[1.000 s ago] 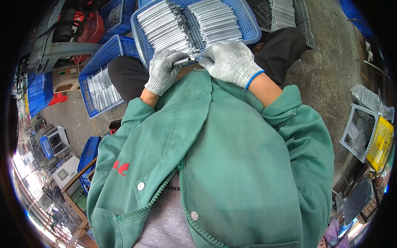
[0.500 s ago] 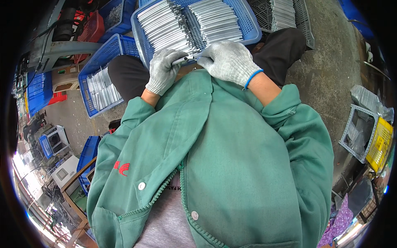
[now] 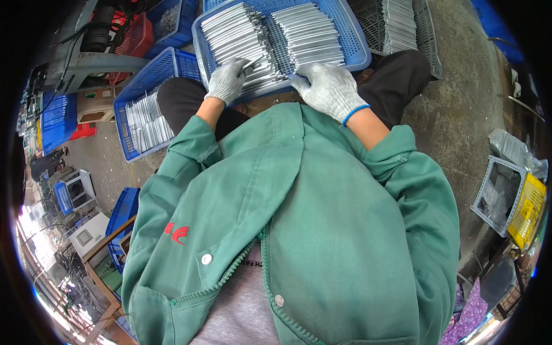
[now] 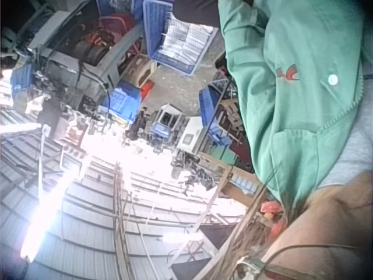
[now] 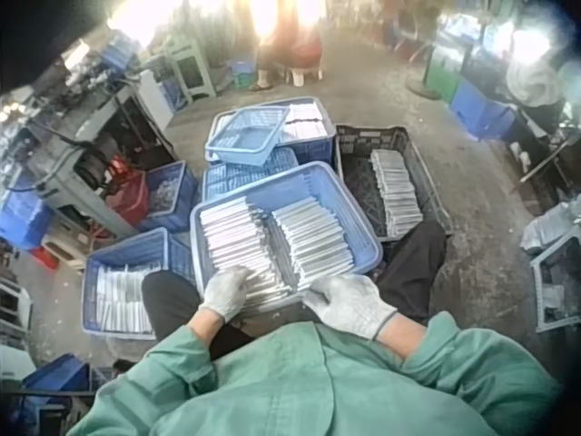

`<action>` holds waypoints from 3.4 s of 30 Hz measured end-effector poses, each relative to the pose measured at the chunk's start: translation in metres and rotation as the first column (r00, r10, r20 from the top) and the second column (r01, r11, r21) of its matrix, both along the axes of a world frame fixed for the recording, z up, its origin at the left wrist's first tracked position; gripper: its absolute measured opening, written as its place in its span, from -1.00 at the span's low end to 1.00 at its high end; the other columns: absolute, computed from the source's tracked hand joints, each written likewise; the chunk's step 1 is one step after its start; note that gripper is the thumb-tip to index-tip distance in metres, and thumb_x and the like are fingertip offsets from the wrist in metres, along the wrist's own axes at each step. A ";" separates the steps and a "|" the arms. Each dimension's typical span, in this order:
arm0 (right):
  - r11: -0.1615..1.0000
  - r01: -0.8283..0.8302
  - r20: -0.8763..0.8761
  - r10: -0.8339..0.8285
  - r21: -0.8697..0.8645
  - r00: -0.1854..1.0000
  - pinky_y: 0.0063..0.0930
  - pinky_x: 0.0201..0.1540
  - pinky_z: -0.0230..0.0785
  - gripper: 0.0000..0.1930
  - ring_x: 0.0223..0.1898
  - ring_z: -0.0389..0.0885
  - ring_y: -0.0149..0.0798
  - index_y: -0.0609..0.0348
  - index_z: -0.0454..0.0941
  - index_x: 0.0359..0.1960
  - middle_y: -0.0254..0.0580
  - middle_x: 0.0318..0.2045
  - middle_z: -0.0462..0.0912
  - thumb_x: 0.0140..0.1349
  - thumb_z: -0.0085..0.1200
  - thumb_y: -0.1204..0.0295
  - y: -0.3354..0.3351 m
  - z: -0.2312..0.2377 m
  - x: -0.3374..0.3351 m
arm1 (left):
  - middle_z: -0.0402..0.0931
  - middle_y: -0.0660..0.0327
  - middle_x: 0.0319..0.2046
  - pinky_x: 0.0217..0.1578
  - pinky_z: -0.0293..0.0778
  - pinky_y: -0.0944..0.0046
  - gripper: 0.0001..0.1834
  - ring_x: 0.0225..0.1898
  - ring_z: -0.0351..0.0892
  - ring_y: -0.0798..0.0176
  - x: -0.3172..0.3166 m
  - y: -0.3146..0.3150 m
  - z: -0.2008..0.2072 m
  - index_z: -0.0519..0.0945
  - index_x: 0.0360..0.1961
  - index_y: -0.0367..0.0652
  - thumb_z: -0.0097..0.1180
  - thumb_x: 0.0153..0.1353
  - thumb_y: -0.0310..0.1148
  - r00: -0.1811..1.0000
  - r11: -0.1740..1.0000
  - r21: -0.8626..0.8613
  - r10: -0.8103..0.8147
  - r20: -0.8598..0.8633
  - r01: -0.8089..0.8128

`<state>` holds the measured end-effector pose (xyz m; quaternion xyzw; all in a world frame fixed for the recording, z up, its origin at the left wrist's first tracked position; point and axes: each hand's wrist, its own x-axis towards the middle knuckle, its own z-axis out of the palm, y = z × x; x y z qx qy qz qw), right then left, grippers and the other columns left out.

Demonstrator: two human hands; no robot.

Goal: Sorting and arranging small metal components into plastic crates.

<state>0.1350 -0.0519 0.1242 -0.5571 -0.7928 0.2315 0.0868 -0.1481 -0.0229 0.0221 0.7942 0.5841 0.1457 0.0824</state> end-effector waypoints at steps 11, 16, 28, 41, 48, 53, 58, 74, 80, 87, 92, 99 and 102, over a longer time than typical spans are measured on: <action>1.000 -0.016 -0.043 0.016 -0.002 0.999 -0.23 -0.25 0.55 -0.67 -0.34 0.73 0.01 0.10 0.79 -0.17 -0.13 -0.33 0.80 0.27 0.17 0.14 -0.003 0.017 0.002 | 0.72 0.15 -0.22 -0.21 0.54 0.17 -0.74 -0.27 0.68 0.12 0.022 -0.030 0.061 0.67 0.01 -0.11 0.16 0.37 -0.30 0.958 0.934 -0.351 0.037 0.285 0.068; 0.994 -0.052 -0.097 0.061 0.095 0.993 -0.22 -0.33 0.55 -0.72 -0.50 0.69 -0.08 0.05 0.75 -0.33 -0.18 -0.49 0.74 0.29 0.09 0.17 -0.010 0.022 0.006 | 0.71 0.16 -0.23 -0.19 0.52 0.19 -0.79 -0.28 0.64 0.15 0.024 -0.041 0.065 0.69 -0.06 -0.18 0.18 0.35 -0.35 0.888 0.954 -0.165 -0.159 0.432 0.251; 0.983 -0.165 0.011 0.165 0.076 0.986 -0.27 -0.35 0.57 -0.71 -0.48 0.70 -0.13 0.07 0.76 -0.28 -0.19 -0.46 0.75 0.31 0.08 0.17 -0.011 0.029 0.006 | 0.69 0.18 -0.28 -0.20 0.50 0.19 -0.80 -0.35 0.59 0.14 0.035 -0.048 0.072 0.72 -0.14 -0.22 0.27 0.27 -0.36 0.884 0.951 -0.099 -0.229 0.408 0.292; 0.990 -0.143 0.029 0.143 -0.003 0.989 -0.22 -0.31 0.59 -0.70 -0.44 0.71 -0.10 0.07 0.78 -0.27 -0.19 -0.41 0.77 0.31 0.07 0.18 -0.010 0.040 0.003 | 0.68 0.27 -0.37 -0.20 0.46 0.24 -0.82 -0.37 0.59 0.15 0.049 -0.053 0.078 0.75 -0.23 -0.09 0.36 0.11 -0.34 0.940 0.970 0.165 -0.216 0.264 0.177; 0.992 -0.126 0.049 0.125 0.012 0.991 -0.23 -0.33 0.56 -0.71 -0.47 0.69 -0.09 0.07 0.78 -0.29 -0.19 -0.46 0.75 0.30 0.09 0.18 -0.007 0.027 0.006 | 0.68 0.32 -0.38 -0.20 0.44 0.24 -0.81 -0.39 0.58 0.17 0.049 -0.052 0.075 0.75 -0.25 -0.06 0.38 0.08 -0.34 0.933 0.959 0.195 -0.252 0.258 0.205; 0.986 -0.150 -0.007 0.151 0.071 0.989 -0.20 -0.43 0.45 -0.75 -0.55 0.63 -0.06 0.03 0.79 -0.31 -0.18 -0.54 0.72 0.25 0.13 0.20 -0.011 0.021 0.007 | 0.66 0.33 -0.40 -0.22 0.44 0.24 -0.81 -0.40 0.58 0.19 0.051 -0.054 0.073 0.75 -0.25 -0.06 0.38 0.06 -0.35 0.927 0.964 0.195 -0.234 0.293 0.182; 0.988 -0.156 -0.009 0.156 0.008 0.988 -0.20 -0.38 0.49 -0.74 -0.52 0.65 -0.07 0.04 0.79 -0.30 -0.18 -0.51 0.73 0.26 0.12 0.20 -0.006 0.036 0.004 | 0.65 0.33 -0.42 -0.23 0.43 0.24 -0.81 -0.42 0.56 0.20 0.049 -0.055 0.072 0.75 -0.25 -0.07 0.39 0.06 -0.36 0.936 0.963 0.210 -0.225 0.271 0.170; 0.989 -0.145 -0.107 0.141 -0.029 0.984 -0.18 -0.34 0.51 -0.70 -0.48 0.66 0.01 0.06 0.79 -0.28 -0.13 -0.46 0.76 0.26 0.13 0.15 -0.004 0.019 0.007 | 0.67 0.33 -0.42 -0.23 0.46 0.23 -0.80 -0.42 0.58 0.19 0.046 -0.052 0.062 0.78 -0.24 -0.02 0.39 0.07 -0.30 0.926 0.974 0.165 -0.200 0.320 0.153; 0.998 -0.014 -0.085 0.020 0.063 0.996 -0.13 -0.32 0.51 -0.69 -0.41 0.69 0.13 0.06 0.79 -0.23 -0.03 -0.39 0.77 0.25 0.14 0.13 0.000 0.002 0.006 | 0.69 0.27 -0.36 -0.16 0.49 0.17 -0.77 -0.35 0.62 0.12 0.043 -0.037 0.052 0.76 -0.20 -0.05 0.37 0.09 -0.28 0.972 0.996 0.057 -0.079 0.220 0.068; 0.997 0.078 -0.100 -0.077 0.013 0.992 -0.16 -0.35 0.51 -0.69 -0.39 0.71 0.13 0.09 0.78 -0.18 -0.03 -0.34 0.79 0.29 0.18 0.13 -0.011 -0.027 0.020 | 0.70 0.25 -0.14 -0.02 0.52 0.15 -0.65 -0.16 0.66 0.07 0.021 -0.010 0.011 0.73 -0.06 -0.02 0.34 0.11 -0.21 0.997 0.989 -0.124 0.070 -0.035 -0.074; 0.996 0.088 -0.093 -0.089 -0.019 0.992 -0.19 -0.33 0.51 -0.69 -0.39 0.72 0.09 0.12 0.78 -0.18 -0.05 -0.32 0.80 0.29 0.18 0.16 -0.011 -0.032 0.026 | 0.57 0.20 0.13 0.13 0.49 0.07 -0.48 0.12 0.58 0.03 0.017 -0.006 0.013 0.62 0.16 0.02 0.32 0.14 -0.21 0.993 0.969 -0.243 0.005 -0.118 -0.034; 0.993 0.113 -0.173 -0.117 -0.032 0.978 -0.23 -0.33 0.51 -0.69 -0.38 0.72 0.07 0.18 0.77 -0.18 -0.07 -0.31 0.80 0.28 0.19 0.19 -0.011 -0.050 0.028 | 0.28 0.06 0.38 0.28 0.33 -0.21 -0.14 0.42 0.26 -0.12 0.020 0.007 0.005 0.33 0.41 0.08 0.39 0.04 -0.21 0.947 0.953 -0.299 -0.137 -0.291 0.046; 0.991 0.125 -0.187 -0.131 -0.041 0.974 -0.24 -0.33 0.51 -0.69 -0.38 0.72 0.07 0.19 0.77 -0.19 -0.07 -0.32 0.80 0.28 0.19 0.19 -0.009 -0.054 0.027 | 0.19 0.00 0.45 0.31 0.27 -0.30 -0.01 0.49 0.14 -0.17 0.020 0.016 0.004 0.23 0.48 0.09 0.42 0.00 -0.20 0.907 0.938 -0.338 -0.205 -0.368 0.075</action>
